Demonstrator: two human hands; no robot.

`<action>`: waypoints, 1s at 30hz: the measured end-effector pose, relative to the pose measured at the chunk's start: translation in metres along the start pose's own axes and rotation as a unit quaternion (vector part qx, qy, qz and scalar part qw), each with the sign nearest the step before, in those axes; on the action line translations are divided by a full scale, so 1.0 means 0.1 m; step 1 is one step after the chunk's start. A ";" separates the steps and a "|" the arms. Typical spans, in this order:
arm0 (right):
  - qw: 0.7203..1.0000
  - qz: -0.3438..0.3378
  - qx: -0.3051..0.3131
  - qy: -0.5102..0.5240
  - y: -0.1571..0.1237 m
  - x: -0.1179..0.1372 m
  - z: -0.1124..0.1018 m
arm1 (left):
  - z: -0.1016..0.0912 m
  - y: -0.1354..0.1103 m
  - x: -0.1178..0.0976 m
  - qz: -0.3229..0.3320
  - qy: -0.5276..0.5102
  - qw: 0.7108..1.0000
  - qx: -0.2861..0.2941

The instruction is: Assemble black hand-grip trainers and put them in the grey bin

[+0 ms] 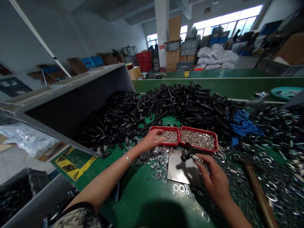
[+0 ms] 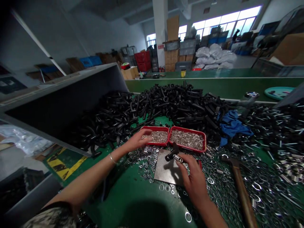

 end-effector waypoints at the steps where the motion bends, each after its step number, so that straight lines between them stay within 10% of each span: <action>1: 1.000 -0.009 -0.024 -0.010 -0.02 -0.02 -0.04 | -0.18 0.18 0.23 -0.045 0.033 0.998 -0.019; 7: 0.999 0.002 -0.039 -0.017 -0.11 -0.24 -0.13 | -0.57 0.94 1.19 -0.231 0.253 0.939 -0.025; 15: 0.988 0.123 -0.033 0.084 -0.04 -0.47 -0.32 | -0.33 1.31 1.39 -0.318 0.333 0.887 0.028; 27: 0.913 0.243 -0.067 0.322 0.00 -0.59 -0.62 | -0.59 1.23 0.23 -0.160 0.434 0.886 -0.004; 30: 0.911 0.253 -0.059 0.321 0.02 -0.68 -0.60 | -0.20 0.89 -0.21 -0.028 0.392 0.918 0.061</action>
Point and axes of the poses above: each hand's wrist, its own y-axis towards the middle knuckle, its own z-axis out of the palm, x = y × z, the point moved 9 cm from there along y, towards the middle knuckle, and after that the axes turned 15 degrees about -y, right-handed, at the moved point
